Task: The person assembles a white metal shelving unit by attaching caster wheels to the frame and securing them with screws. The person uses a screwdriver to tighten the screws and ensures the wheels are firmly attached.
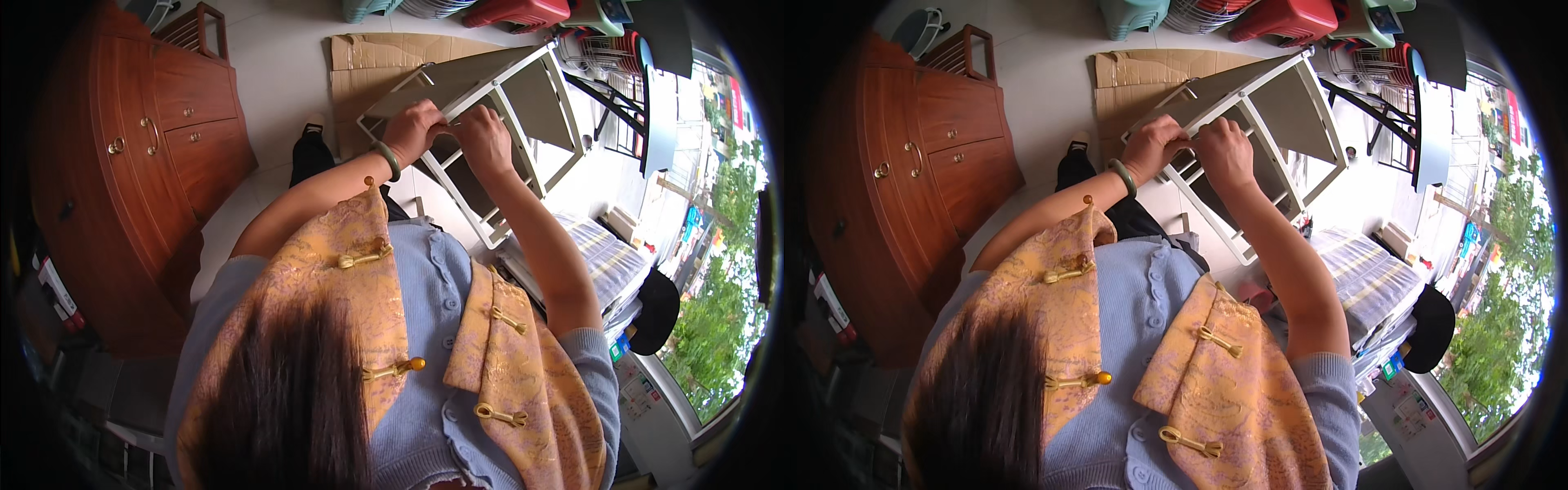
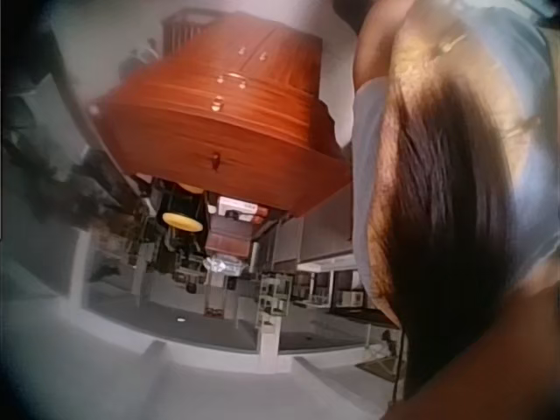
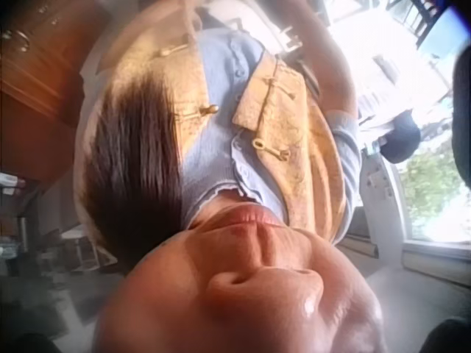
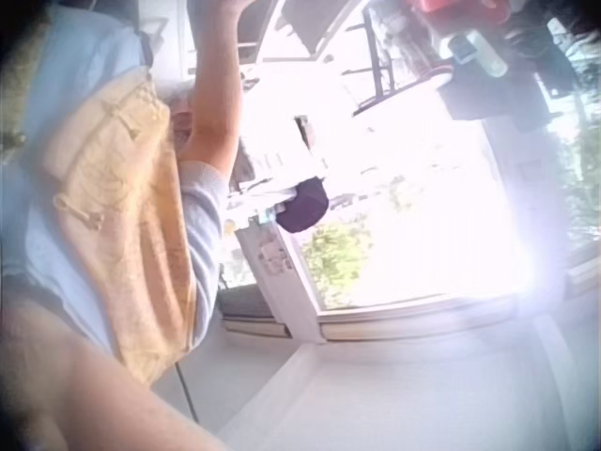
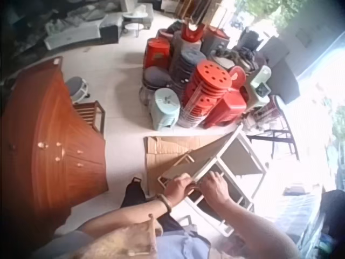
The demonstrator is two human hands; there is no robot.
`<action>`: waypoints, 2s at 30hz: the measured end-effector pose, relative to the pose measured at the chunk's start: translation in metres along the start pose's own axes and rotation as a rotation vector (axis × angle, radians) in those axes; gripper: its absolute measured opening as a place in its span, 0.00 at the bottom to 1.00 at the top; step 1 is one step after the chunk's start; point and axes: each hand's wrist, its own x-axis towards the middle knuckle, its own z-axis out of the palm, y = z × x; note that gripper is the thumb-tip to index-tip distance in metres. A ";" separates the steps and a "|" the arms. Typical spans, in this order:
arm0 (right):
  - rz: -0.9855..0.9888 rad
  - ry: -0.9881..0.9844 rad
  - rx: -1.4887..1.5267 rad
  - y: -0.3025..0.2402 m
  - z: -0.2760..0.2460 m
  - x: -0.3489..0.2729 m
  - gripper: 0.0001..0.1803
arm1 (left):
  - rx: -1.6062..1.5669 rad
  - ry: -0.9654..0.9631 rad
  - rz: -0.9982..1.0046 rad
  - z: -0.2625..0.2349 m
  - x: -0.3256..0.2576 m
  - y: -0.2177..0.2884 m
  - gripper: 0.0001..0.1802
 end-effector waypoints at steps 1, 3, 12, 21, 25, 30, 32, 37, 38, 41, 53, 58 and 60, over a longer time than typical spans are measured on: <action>-0.049 -0.006 -0.027 -0.001 -0.007 0.003 0.10 | -0.017 0.016 0.002 0.000 0.001 0.001 0.05; -0.021 -0.108 -0.034 0.001 -0.004 0.004 0.11 | -0.044 0.029 -0.008 0.000 0.001 0.003 0.05; 0.822 -0.232 1.273 -0.046 0.016 0.008 0.16 | -0.237 0.050 -0.323 -0.016 -0.033 0.002 0.08; 0.360 -0.125 0.532 -0.034 0.003 0.005 0.13 | -0.442 -0.119 -0.667 -0.034 -0.043 0.027 0.10; -0.066 -0.193 -0.009 -0.036 -0.024 0.009 0.12 | -0.287 -0.132 -0.601 -0.033 -0.038 0.032 0.09; -0.435 -0.306 -0.355 -0.034 -0.022 0.018 0.08 | -0.279 -0.098 -0.503 -0.028 -0.042 0.031 0.09; -0.471 -0.341 -0.467 -0.041 -0.022 0.018 0.08 | -0.304 -0.086 -0.493 -0.027 -0.045 0.029 0.09; -0.333 -0.301 -0.356 -0.043 -0.015 0.028 0.10 | -0.297 0.056 -0.467 -0.035 -0.039 0.008 0.09; -0.230 -0.354 -0.295 -0.043 -0.015 0.034 0.11 | -0.292 0.089 -0.468 -0.037 -0.037 0.002 0.09; 0.335 -0.474 0.285 -0.006 0.011 0.044 0.15 | -0.220 0.138 -0.444 -0.040 -0.033 -0.005 0.09; 0.567 0.086 0.600 0.015 0.027 0.003 0.16 | -0.037 0.043 -0.073 0.004 -0.006 0.002 0.06; -0.146 0.022 0.055 0.005 -0.009 0.005 0.09 | -0.012 0.077 -0.099 0.004 -0.007 0.003 0.05; -0.204 0.037 0.017 0.008 -0.002 0.006 0.09 | -0.047 0.092 -0.100 0.006 -0.008 0.001 0.04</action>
